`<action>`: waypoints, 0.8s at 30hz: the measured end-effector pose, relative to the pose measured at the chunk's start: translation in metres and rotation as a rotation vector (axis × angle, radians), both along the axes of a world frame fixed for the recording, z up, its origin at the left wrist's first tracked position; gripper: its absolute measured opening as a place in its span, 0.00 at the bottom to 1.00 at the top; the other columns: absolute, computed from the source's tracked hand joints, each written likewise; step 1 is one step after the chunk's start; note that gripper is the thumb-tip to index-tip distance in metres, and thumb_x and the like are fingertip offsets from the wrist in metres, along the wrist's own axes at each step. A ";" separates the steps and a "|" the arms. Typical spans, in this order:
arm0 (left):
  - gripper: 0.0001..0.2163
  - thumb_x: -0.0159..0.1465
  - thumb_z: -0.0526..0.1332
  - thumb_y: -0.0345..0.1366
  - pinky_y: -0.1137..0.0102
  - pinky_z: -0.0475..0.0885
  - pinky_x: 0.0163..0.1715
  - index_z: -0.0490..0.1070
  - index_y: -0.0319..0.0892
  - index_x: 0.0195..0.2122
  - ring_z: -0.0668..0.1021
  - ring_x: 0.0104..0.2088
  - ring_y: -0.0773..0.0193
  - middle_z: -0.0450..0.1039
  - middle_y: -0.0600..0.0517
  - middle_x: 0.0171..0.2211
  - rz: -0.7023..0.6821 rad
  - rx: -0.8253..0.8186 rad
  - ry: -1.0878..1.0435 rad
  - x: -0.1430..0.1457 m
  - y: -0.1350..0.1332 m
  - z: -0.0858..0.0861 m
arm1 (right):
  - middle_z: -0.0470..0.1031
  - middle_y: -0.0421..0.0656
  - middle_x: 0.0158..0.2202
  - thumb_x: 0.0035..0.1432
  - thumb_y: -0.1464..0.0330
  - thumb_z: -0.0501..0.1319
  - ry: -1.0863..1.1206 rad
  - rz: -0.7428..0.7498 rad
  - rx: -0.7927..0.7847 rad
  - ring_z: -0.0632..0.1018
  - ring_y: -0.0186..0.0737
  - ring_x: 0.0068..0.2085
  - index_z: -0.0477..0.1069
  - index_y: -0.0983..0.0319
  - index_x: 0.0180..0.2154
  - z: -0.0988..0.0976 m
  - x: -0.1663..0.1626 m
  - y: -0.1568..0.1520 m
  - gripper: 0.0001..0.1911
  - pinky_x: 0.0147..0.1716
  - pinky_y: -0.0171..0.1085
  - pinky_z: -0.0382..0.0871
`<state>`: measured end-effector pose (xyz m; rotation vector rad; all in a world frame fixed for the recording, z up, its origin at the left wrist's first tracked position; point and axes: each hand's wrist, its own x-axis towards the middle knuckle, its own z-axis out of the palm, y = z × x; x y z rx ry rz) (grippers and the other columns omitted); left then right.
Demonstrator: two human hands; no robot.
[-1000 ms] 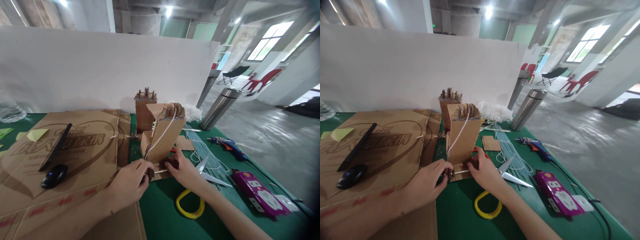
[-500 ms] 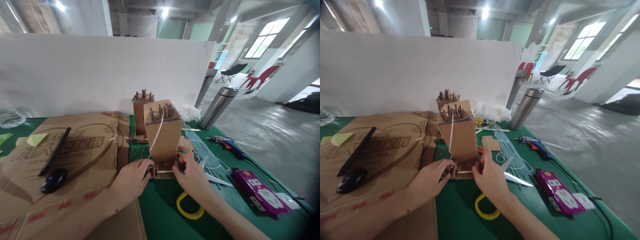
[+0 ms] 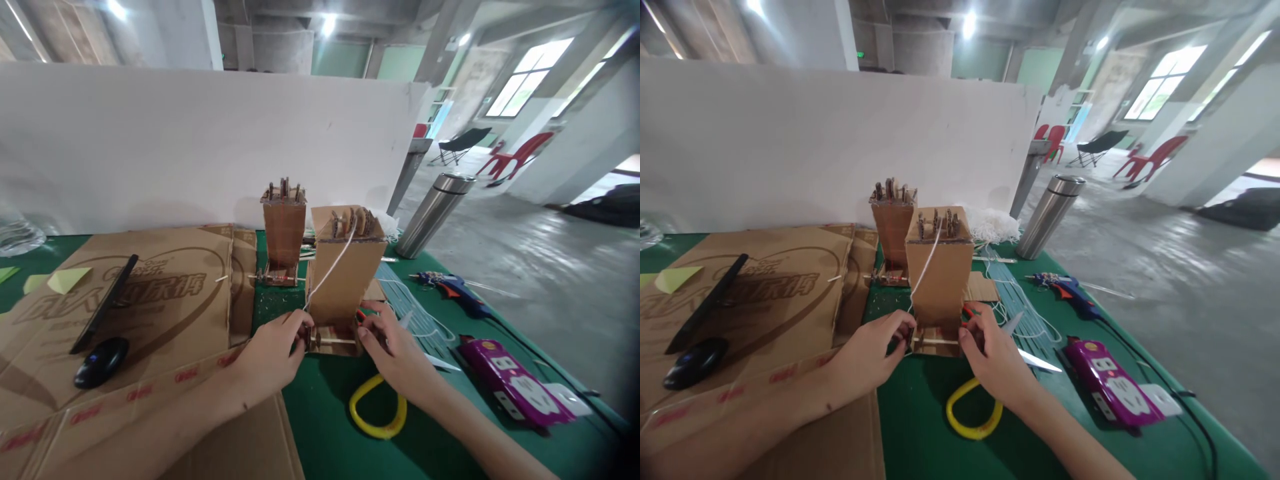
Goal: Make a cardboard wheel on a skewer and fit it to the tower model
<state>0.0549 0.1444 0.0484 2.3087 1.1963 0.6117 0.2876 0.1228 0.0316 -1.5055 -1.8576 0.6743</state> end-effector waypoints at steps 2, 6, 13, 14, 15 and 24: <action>0.12 0.61 0.55 0.22 0.66 0.75 0.38 0.65 0.44 0.42 0.79 0.38 0.61 0.75 0.51 0.38 0.021 -0.007 0.002 0.000 -0.002 -0.002 | 0.71 0.43 0.34 0.63 0.67 0.48 0.032 0.050 0.008 0.75 0.43 0.34 0.56 0.59 0.50 -0.001 0.006 -0.002 0.14 0.35 0.43 0.70; 0.13 0.62 0.55 0.24 0.60 0.76 0.38 0.64 0.43 0.47 0.79 0.38 0.57 0.76 0.49 0.38 0.069 -0.012 0.040 0.000 -0.003 -0.003 | 0.72 0.45 0.38 0.60 0.69 0.51 0.044 0.088 -0.029 0.76 0.44 0.38 0.61 0.59 0.45 -0.003 0.013 -0.002 0.10 0.37 0.42 0.71; 0.14 0.62 0.56 0.25 0.59 0.76 0.38 0.65 0.44 0.48 0.79 0.38 0.55 0.76 0.49 0.38 0.086 0.009 0.116 0.000 -0.005 -0.002 | 0.73 0.45 0.38 0.62 0.67 0.51 -0.010 0.087 -0.021 0.76 0.44 0.39 0.63 0.58 0.44 -0.002 0.016 0.000 0.09 0.38 0.43 0.71; 0.14 0.62 0.57 0.25 0.59 0.76 0.37 0.65 0.44 0.48 0.79 0.38 0.55 0.76 0.49 0.38 0.084 0.017 0.125 0.000 -0.006 -0.002 | 0.73 0.45 0.38 0.62 0.67 0.51 -0.013 0.094 -0.020 0.76 0.44 0.39 0.63 0.58 0.44 -0.002 0.016 0.000 0.09 0.38 0.43 0.71; 0.13 0.62 0.57 0.25 0.59 0.76 0.37 0.65 0.44 0.47 0.79 0.38 0.54 0.76 0.49 0.37 0.082 0.024 0.133 -0.001 -0.006 -0.002 | 0.73 0.45 0.38 0.62 0.68 0.51 -0.015 0.099 -0.014 0.76 0.44 0.39 0.63 0.59 0.44 -0.002 0.016 0.000 0.09 0.38 0.43 0.71; 0.14 0.63 0.54 0.25 0.59 0.75 0.38 0.67 0.46 0.48 0.79 0.40 0.54 0.77 0.50 0.40 0.031 0.094 0.166 -0.001 -0.005 0.001 | 0.73 0.44 0.38 0.61 0.69 0.53 0.000 0.118 -0.001 0.76 0.42 0.38 0.62 0.59 0.45 -0.002 0.015 0.001 0.10 0.38 0.41 0.71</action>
